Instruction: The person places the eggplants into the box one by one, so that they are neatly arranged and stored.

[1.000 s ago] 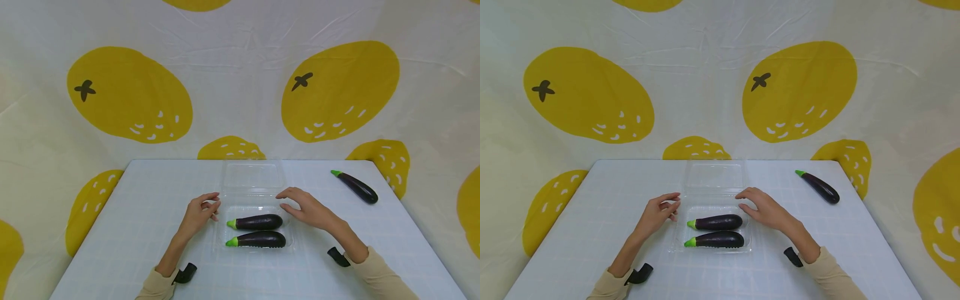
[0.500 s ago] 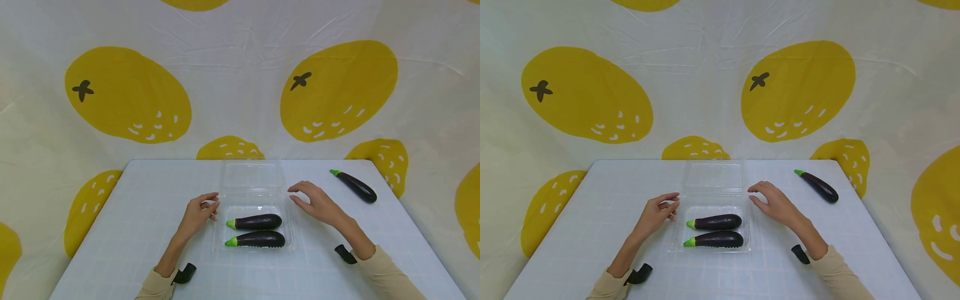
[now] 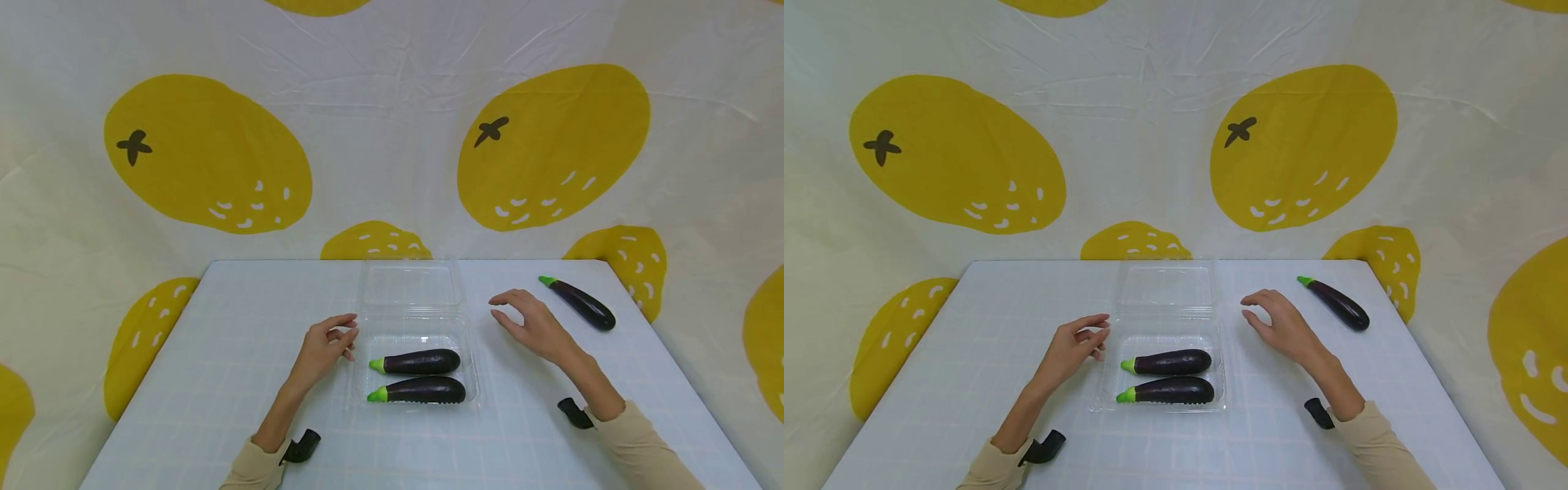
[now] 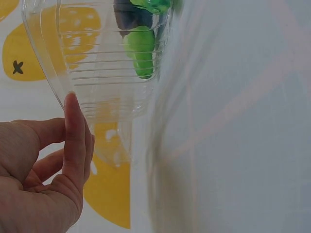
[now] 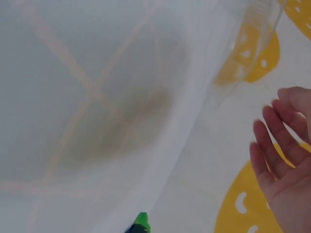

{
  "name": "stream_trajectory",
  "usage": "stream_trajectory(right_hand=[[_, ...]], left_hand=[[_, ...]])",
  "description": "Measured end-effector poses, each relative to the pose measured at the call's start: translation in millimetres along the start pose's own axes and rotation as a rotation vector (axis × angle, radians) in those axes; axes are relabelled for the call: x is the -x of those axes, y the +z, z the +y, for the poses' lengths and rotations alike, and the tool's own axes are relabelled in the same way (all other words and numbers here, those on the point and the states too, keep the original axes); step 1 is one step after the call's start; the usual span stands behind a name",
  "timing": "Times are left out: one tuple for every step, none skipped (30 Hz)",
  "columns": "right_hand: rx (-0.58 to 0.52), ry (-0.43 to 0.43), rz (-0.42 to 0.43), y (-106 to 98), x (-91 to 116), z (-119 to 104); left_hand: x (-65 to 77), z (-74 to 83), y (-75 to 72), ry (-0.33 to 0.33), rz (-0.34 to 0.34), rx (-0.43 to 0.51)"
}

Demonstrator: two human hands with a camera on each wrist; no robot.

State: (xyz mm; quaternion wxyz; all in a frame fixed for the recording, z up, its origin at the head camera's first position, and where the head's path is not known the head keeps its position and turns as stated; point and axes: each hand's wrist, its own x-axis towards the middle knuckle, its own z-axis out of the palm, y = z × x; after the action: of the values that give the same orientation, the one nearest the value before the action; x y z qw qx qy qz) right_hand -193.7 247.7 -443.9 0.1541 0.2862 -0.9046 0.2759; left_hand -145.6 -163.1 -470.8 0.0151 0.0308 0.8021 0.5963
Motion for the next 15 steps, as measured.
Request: stream_trajectory(right_hand=[[0.009,-0.003,0.013,-0.6,0.6,1.8],[0.014,-0.006,0.026,-1.2,1.2,3.6],[0.018,-0.007,0.037,-1.9,1.9,5.3],[0.019,-0.007,0.047,-2.5,2.6,7.0],[0.018,-0.007,0.056,-3.1,3.4,8.8],[0.018,-0.005,0.063,-3.6,4.3,10.6],[0.019,-0.003,0.068,-4.1,5.1,12.2],[0.015,0.001,0.074,-4.6,6.0,14.0],[0.013,0.005,0.079,-5.2,6.8,15.4],[0.011,0.011,0.083,-5.7,7.5,17.0],[0.018,0.018,0.085,-6.2,8.3,18.4],[0.020,0.024,0.086,-6.8,8.9,19.9],[0.026,0.031,0.088,-7.4,9.2,21.5],[0.032,0.039,0.088,-8.1,9.6,23.1],[0.037,0.047,0.089,-8.9,10.0,24.4]], left_hand=[[-0.1,-0.1,0.0,0.000,0.000,0.000],[-0.1,0.0,0.0,0.000,0.000,0.001],[-0.2,-0.2,0.0,0.000,0.000,0.002],[-0.1,-0.4,0.1,0.003,0.001,0.000],[-0.1,-0.3,0.1,0.002,0.002,0.001],[-0.2,-0.7,0.2,0.002,0.002,0.000],[-0.1,-0.6,0.2,0.004,0.003,0.002],[0.1,-0.3,0.3,0.003,0.004,0.002],[0.1,-0.4,0.4,0.005,0.006,0.000],[0.1,-0.6,0.6,0.008,0.006,-0.001],[0.0,-0.5,0.6,0.004,0.007,0.001],[-0.1,-0.6,0.7,0.005,0.007,0.000],[0.2,-0.1,0.6,0.004,0.007,0.002],[0.1,-0.1,0.6,0.003,0.008,0.001],[0.2,0.0,0.6,0.003,0.008,0.002]])
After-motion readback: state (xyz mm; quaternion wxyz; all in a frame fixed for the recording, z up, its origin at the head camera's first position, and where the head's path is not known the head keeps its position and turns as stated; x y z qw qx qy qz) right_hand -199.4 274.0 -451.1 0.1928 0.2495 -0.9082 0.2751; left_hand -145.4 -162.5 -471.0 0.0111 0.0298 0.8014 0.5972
